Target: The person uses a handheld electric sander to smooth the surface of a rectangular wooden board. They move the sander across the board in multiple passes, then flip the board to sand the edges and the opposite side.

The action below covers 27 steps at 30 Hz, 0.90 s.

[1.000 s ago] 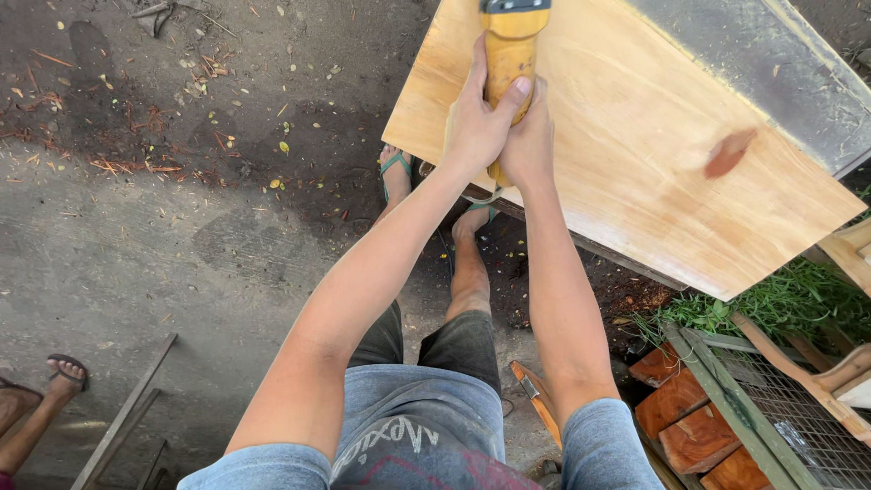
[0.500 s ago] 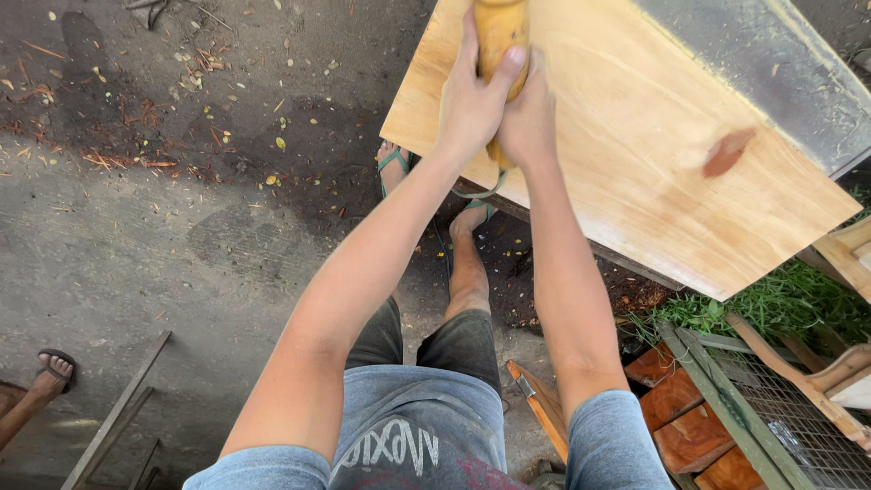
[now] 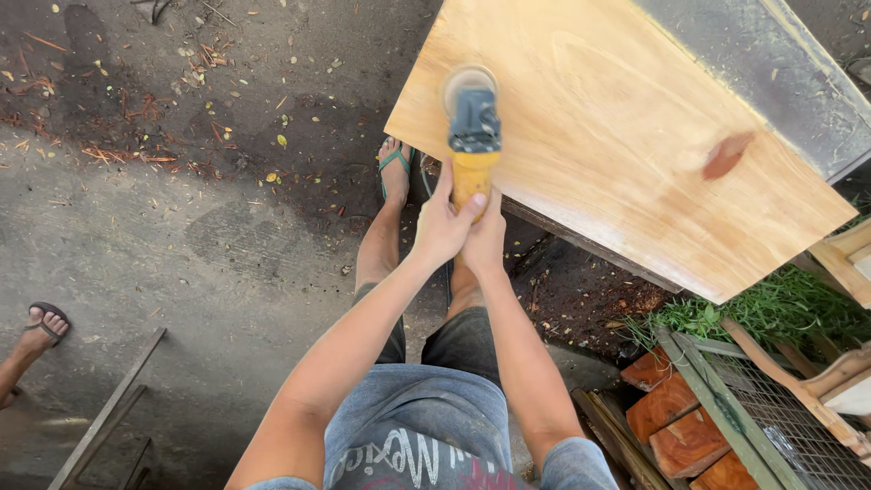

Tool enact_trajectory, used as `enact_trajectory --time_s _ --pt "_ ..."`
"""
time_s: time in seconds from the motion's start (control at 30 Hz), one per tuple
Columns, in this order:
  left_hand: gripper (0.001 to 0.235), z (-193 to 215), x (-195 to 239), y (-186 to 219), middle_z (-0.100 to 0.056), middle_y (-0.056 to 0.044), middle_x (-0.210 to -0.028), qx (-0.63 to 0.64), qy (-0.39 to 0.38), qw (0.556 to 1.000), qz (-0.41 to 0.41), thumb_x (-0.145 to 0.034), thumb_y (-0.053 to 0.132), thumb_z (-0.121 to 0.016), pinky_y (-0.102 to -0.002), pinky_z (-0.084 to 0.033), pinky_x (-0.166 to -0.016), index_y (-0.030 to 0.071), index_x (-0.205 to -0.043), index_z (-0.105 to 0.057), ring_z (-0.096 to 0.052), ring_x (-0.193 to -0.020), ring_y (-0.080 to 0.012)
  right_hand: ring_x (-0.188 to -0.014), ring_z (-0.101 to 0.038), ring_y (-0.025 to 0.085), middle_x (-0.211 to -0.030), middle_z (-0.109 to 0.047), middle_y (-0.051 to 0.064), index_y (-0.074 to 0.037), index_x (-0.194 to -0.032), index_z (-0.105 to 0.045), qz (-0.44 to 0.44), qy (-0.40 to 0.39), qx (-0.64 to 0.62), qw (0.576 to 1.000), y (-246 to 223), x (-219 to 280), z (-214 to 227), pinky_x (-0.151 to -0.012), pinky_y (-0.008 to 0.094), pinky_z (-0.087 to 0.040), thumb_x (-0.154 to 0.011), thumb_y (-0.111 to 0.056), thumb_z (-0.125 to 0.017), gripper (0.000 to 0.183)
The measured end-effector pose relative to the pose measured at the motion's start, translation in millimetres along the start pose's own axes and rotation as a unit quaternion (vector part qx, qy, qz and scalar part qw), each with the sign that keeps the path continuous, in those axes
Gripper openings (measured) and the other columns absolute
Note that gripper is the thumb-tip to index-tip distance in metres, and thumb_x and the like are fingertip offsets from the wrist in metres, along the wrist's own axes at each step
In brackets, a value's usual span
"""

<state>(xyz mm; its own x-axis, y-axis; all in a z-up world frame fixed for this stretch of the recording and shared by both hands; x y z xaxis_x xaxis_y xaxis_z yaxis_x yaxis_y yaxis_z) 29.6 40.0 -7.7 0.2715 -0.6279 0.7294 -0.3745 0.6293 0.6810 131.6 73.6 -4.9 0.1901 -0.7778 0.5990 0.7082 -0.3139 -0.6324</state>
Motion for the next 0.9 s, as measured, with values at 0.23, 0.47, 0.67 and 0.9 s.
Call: enact_trajectory --time_s 0.23,0.47,0.67,0.9 --pt "0.089 14 2 -9 -0.069 -0.021 -0.129 -0.101 -0.010 0.995 -0.012 -0.096 0.030 -0.071 -0.031 -0.053 -0.098 0.002 -0.163 -0.020 -0.069 -0.115 -0.0188 -0.109 -0.074 0.033 -0.118 -0.072 0.021 -0.004 -0.136 -0.045 -0.007 0.021 -0.024 0.999 3 9 -13 -0.090 0.042 -0.057 -0.090 -0.025 -0.078 0.060" --pt "0.078 37 9 -31 -0.056 -0.014 -0.147 0.148 0.017 0.985 -0.084 -0.104 0.020 -0.064 -0.033 -0.049 -0.110 0.001 -0.164 -0.017 -0.060 -0.130 -0.0187 -0.114 -0.067 0.042 -0.120 -0.070 0.025 -0.008 -0.146 -0.042 0.017 -0.076 0.021 0.997 -19 8 -33 -0.090 0.046 -0.053 -0.088 -0.030 -0.081 0.073" --pt "0.078 -19 24 -59 -0.055 -0.016 -0.147 0.090 -0.028 0.992 -0.084 -0.102 0.019 -0.066 -0.034 -0.048 -0.110 -0.001 -0.163 -0.020 -0.058 -0.130 -0.0190 -0.112 -0.071 0.039 -0.119 -0.072 0.022 -0.011 -0.147 -0.044 -0.019 -0.011 -0.046 0.999 25 33 11 -0.090 0.043 -0.057 -0.088 -0.035 -0.079 0.073" --pt "0.087 -129 39 -67 -0.065 -0.021 -0.137 -0.075 -0.087 0.992 -0.053 -0.098 0.029 -0.070 -0.035 -0.052 -0.102 -0.001 -0.162 -0.019 -0.067 -0.120 -0.0235 -0.111 -0.073 0.031 -0.122 -0.072 0.021 -0.009 -0.143 -0.043 -0.090 0.088 -0.100 0.987 113 53 91 -0.091 0.040 -0.057 -0.086 -0.029 -0.079 0.070"
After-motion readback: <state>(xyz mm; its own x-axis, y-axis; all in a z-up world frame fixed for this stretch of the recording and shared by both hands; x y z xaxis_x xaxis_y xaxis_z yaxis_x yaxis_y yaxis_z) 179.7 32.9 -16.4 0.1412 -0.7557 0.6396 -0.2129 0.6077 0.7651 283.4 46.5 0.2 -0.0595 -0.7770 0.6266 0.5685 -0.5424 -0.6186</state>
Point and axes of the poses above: each hand's wrist, its own x-axis away from the middle knuckle, its own z-axis out of the back of the hand, y = z × x, the point moved 6 cm from there along -x, towards the middle knuckle
